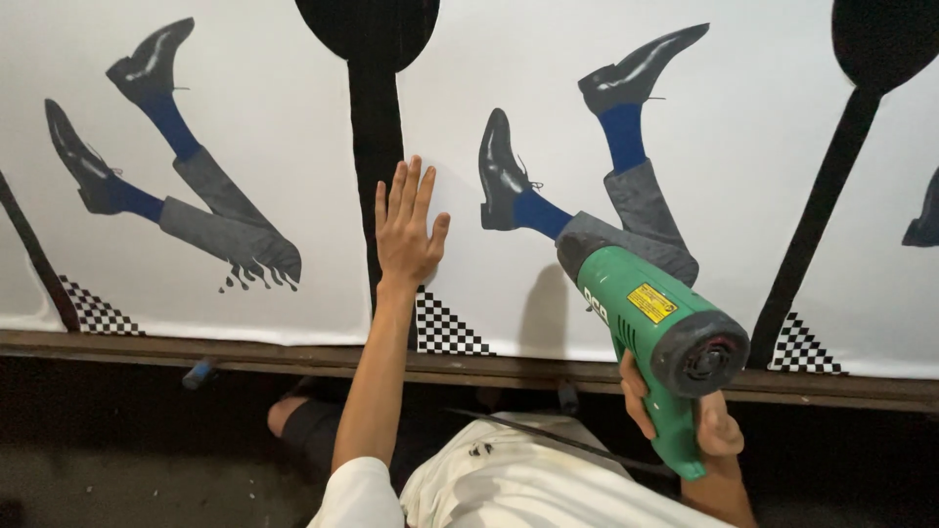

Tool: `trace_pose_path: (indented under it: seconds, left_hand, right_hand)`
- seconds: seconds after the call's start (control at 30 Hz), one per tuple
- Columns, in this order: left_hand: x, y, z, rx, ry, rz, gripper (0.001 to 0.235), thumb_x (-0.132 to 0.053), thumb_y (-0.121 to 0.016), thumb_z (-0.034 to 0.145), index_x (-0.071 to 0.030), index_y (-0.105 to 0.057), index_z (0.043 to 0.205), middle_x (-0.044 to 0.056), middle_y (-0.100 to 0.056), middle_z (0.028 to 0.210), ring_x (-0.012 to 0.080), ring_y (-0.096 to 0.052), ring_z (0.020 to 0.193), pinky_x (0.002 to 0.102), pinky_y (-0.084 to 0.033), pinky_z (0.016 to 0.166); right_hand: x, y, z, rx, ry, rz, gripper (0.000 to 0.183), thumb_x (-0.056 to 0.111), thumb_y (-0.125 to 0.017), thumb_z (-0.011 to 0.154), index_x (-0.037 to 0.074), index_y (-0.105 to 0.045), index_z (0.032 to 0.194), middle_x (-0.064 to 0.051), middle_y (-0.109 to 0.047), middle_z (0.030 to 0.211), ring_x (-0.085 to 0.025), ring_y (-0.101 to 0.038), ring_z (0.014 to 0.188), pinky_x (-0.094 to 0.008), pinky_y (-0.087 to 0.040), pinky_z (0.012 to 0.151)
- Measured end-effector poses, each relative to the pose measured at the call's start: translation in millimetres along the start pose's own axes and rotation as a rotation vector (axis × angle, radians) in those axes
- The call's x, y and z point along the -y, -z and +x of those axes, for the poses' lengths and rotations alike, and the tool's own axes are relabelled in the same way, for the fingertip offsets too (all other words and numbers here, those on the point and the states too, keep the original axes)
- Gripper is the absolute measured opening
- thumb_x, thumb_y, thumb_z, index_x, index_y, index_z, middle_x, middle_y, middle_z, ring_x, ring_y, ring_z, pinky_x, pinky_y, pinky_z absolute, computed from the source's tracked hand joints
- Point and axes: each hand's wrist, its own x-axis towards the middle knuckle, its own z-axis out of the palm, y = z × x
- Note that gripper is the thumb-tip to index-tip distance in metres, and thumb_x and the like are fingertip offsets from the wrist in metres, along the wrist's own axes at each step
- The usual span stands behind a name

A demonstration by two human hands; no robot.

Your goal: The person uses a green heat gun to apply heat to a large white sheet of wallpaper featuring a graphic of legs and shoes. They smooth the material against the wall with their left hand while directing the heat gun with their right hand. The person then moves the heat gun away from the wall and handles the power cord.

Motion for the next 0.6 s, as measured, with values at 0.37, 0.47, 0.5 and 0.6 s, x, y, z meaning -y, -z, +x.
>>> trace_pose_path:
  seconds: [0.37,0.47,0.5,0.6]
  left_hand:
    - [2,2,3,-0.009,-0.006,-0.001,0.059,-0.047,-0.032,0.113,-0.013,-0.04,0.161,0.006,-0.031,0.169,0.0258,-0.029,0.159,0.052,-0.022,0.132]
    - [-1,1,1,-0.014,-0.01,0.005,0.059,-0.047,-0.035,0.113,-0.013,-0.041,0.161,0.007,-0.032,0.169,0.0263,-0.03,0.159,0.052,-0.022,0.131]
    - [-2,2,2,-0.019,-0.009,0.0,0.058,-0.047,-0.036,0.113,-0.013,-0.041,0.16,0.007,-0.033,0.169,0.0262,-0.03,0.159,0.052,-0.022,0.131]
    - [1,0,2,-0.018,-0.016,0.002,0.061,-0.049,-0.038,0.112,-0.012,-0.04,0.161,0.008,-0.031,0.169,0.0284,-0.029,0.159,0.054,-0.02,0.132]
  right_hand:
    - [9,-6,13,-0.029,-0.009,-0.062,0.086,0.054,-0.076,0.1,-0.013,-0.038,0.14,-0.018,-0.051,0.104,-0.018,-0.053,0.055,-0.029,-0.04,0.049]
    - [21,-12,18,-0.034,-0.017,-0.076,0.082,0.054,-0.077,0.099,-0.01,-0.041,0.137,-0.017,-0.05,0.103,-0.017,-0.053,0.053,-0.028,-0.038,0.048]
    - [25,-14,23,-0.004,-0.001,-0.105,0.077,0.055,-0.074,0.1,-0.006,-0.043,0.135,-0.017,-0.05,0.103,-0.015,-0.053,0.05,-0.026,-0.037,0.045]
    - [30,-9,20,0.006,-0.021,-0.06,0.083,0.051,-0.075,0.1,-0.007,-0.037,0.145,-0.018,-0.052,0.103,-0.018,-0.054,0.049,-0.026,-0.038,0.04]
